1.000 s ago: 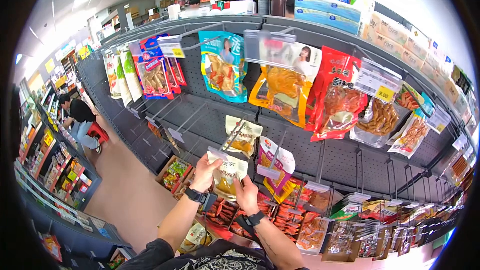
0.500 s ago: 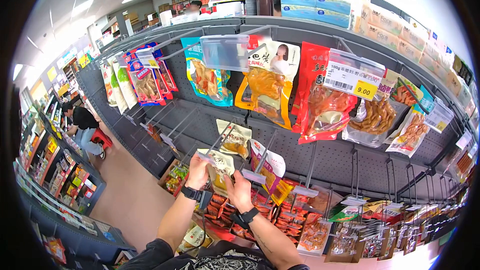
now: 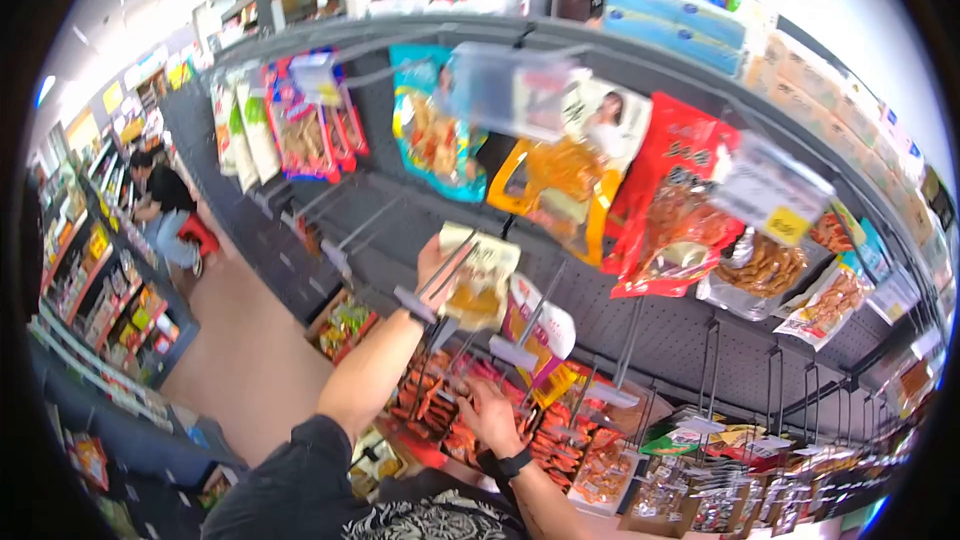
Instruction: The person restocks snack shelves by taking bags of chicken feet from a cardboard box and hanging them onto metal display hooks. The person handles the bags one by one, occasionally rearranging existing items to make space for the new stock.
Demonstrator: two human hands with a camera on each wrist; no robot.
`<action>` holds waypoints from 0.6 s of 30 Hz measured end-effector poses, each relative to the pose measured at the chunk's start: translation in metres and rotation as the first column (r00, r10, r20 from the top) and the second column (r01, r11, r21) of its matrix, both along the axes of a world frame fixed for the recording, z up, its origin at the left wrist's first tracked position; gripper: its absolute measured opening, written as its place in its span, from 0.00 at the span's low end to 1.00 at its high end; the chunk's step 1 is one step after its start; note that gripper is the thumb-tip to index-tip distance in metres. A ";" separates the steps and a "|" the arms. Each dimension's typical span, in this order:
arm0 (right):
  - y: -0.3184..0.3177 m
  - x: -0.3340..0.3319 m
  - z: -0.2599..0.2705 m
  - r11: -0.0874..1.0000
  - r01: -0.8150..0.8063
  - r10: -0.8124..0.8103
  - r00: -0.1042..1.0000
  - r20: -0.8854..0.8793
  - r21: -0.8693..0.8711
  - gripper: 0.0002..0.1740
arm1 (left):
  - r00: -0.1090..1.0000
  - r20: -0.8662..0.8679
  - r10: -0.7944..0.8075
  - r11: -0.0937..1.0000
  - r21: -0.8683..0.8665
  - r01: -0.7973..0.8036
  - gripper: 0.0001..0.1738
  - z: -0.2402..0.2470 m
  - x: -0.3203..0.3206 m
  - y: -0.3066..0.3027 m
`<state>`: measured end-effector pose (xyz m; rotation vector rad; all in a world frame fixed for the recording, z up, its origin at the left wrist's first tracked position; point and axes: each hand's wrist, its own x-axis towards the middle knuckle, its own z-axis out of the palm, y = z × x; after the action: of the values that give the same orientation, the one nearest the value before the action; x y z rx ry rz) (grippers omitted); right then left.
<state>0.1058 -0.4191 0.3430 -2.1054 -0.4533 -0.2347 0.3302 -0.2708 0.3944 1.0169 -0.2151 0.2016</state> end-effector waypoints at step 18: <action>-0.027 -0.096 -0.087 0.987 -0.152 0.063 0.680 -0.730 -0.056 0.17 | 0.706 -0.541 0.457 0.269 0.841 0.470 0.15 -0.280 -0.354 0.295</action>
<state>0.0096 -0.4459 0.2560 -2.0649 -0.0975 0.7139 -0.0241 0.0238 0.1148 2.3240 0.5147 -0.4783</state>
